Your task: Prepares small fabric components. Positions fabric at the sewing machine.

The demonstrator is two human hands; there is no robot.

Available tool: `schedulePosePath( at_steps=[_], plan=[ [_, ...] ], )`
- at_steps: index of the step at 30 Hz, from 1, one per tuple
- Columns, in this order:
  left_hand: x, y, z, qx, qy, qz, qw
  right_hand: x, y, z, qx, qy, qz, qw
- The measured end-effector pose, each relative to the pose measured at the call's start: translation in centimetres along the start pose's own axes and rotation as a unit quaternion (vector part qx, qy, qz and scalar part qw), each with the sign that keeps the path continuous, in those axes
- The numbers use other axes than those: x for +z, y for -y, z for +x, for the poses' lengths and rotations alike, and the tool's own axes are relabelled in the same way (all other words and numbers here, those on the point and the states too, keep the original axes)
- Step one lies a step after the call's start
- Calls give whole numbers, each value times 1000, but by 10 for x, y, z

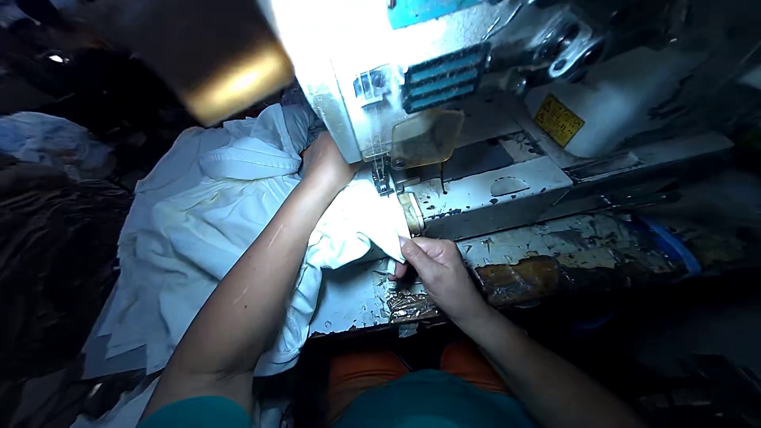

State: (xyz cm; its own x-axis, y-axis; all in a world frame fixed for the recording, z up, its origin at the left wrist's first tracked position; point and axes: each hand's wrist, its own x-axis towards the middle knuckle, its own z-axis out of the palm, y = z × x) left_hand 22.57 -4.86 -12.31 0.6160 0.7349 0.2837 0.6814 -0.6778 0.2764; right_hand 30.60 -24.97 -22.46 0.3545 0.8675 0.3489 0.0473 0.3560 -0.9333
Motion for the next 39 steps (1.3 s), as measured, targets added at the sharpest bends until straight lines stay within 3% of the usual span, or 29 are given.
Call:
schedulePosePath(
  at_steps=[3, 5, 7, 10, 14, 19, 25, 31, 33, 35, 37, 39],
  plan=[
    [-21, -7, -22, 16, -4, -12, 1000, -13, 8, -12, -94, -27, -63, 993],
    [-29, -3, -61, 116, -51, -82, 989, -24, 14, -20, -176, -80, -66, 979],
    [-33, -5, -93, 200, -51, -79, 975, -33, 22, -17, -211, -95, -95, 968],
    [-15, -3, -103, 242, -95, -50, 964, -27, 34, 2, -135, -15, -52, 989],
    [-28, -11, -100, 259, -254, -196, 911, -15, 32, 22, -29, 38, 4, 999],
    [-42, -23, -119, 253, -294, -257, 885, -16, 21, 18, -96, 37, -48, 994],
    [-63, -28, -146, 260, -235, -167, 921, -20, 17, 16, -141, 57, -104, 983],
    [-49, -36, -168, 358, -219, -107, 901, -13, 38, -33, -157, 132, -76, 976],
    [-52, -37, -173, 331, -201, -154, 909, -11, 43, -50, -186, 123, -79, 971],
    [-71, -50, -179, 321, -179, -124, 922, -13, 40, -55, -221, 111, -119, 962],
    [-77, -63, -173, 392, -104, 16, 914, -16, 35, -51, -251, 125, -153, 948],
    [-66, -56, -153, 432, 34, 112, 894, -20, 28, -43, -274, 128, -194, 933]
  ],
)
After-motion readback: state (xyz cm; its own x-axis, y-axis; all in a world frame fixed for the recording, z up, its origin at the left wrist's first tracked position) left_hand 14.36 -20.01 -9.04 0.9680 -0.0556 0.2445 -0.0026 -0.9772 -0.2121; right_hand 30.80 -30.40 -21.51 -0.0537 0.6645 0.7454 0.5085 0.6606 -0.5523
